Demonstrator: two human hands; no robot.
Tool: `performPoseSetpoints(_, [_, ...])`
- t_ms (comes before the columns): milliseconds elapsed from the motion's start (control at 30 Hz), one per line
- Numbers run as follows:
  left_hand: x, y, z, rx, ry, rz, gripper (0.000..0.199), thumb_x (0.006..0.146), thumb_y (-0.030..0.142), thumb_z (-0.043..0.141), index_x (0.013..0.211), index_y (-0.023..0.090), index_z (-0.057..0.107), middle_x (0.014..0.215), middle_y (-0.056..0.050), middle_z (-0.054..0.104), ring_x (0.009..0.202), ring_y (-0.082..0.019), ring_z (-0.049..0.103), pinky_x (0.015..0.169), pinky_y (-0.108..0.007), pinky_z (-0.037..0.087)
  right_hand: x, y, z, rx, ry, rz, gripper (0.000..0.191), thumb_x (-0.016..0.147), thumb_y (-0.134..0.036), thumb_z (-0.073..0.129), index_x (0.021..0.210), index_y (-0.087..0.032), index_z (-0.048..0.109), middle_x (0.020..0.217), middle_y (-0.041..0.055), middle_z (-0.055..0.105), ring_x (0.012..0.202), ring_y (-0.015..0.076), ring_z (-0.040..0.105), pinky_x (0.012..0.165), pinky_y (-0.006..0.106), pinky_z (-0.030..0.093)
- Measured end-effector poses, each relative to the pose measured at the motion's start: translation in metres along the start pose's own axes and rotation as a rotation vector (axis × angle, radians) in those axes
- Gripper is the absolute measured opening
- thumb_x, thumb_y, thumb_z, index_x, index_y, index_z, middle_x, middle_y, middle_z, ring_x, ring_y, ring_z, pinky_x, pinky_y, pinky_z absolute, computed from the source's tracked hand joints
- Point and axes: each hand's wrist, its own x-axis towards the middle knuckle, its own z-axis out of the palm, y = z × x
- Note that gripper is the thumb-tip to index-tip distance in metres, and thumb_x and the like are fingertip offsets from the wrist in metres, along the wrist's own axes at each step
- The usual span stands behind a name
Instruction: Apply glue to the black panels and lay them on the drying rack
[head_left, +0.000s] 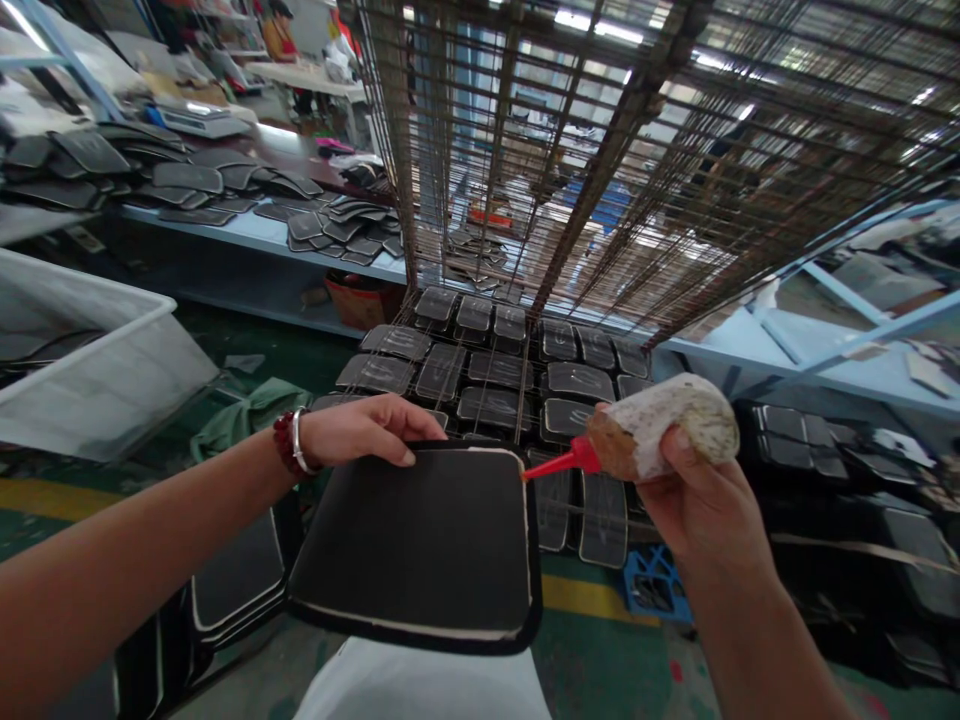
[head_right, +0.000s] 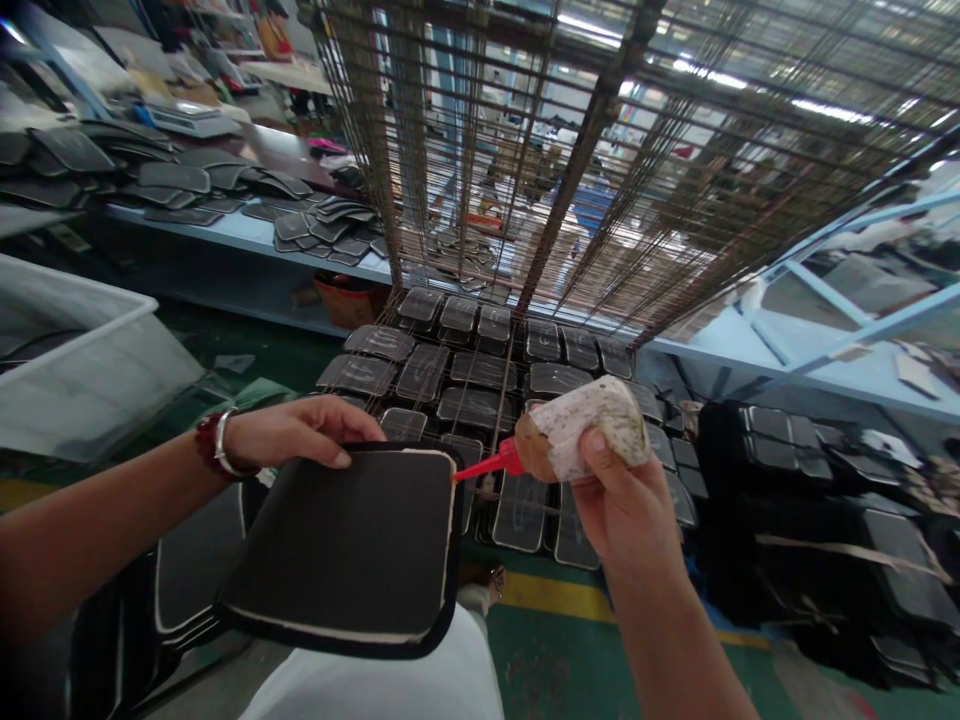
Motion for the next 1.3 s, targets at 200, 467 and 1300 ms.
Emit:
performPoseSetpoints(200, [0.0,0.0,-0.004,-0.004,0.038,0.007,0.033,0.073,0.012,0.067,0.106,0.013,0.071,0.101,-0.011,0.074,0.081,-0.02,0.071,0.072,-0.025,0.055,-0.01,-0.001,-0.001,0.005,0.012,0.044,0.051,0.068,-0.038,0.081,0.113,-0.024,0.063,0.105,0.0083,0.072,0.098,0.0269,0.068,0.09,0.042,0.055])
performPoseSetpoints(467, [-0.003,-0.001,-0.008,-0.041,0.089,0.016,0.034,0.072,0.011,0.067,0.105,0.012,0.072,0.101,-0.011,0.074,0.08,-0.019,0.071,0.072,-0.025,0.055,-0.023,0.0,-0.009,0.009,-0.012,0.067,0.05,0.072,-0.037,0.078,0.118,-0.026,0.06,0.106,0.0098,0.072,0.098,0.0303,0.068,0.091,0.052,0.054])
performPoseSetpoints(1300, [-0.002,-0.026,-0.009,-0.321,0.536,0.139,0.032,0.064,0.002,0.071,0.095,0.013,0.07,0.096,-0.013,0.074,0.076,-0.022,0.071,0.071,-0.033,0.058,-0.013,0.028,-0.004,0.154,0.364,-0.094,0.028,0.071,-0.027,0.08,0.094,-0.019,0.067,0.099,0.0011,0.068,0.09,0.0149,0.066,0.076,0.026,0.059])
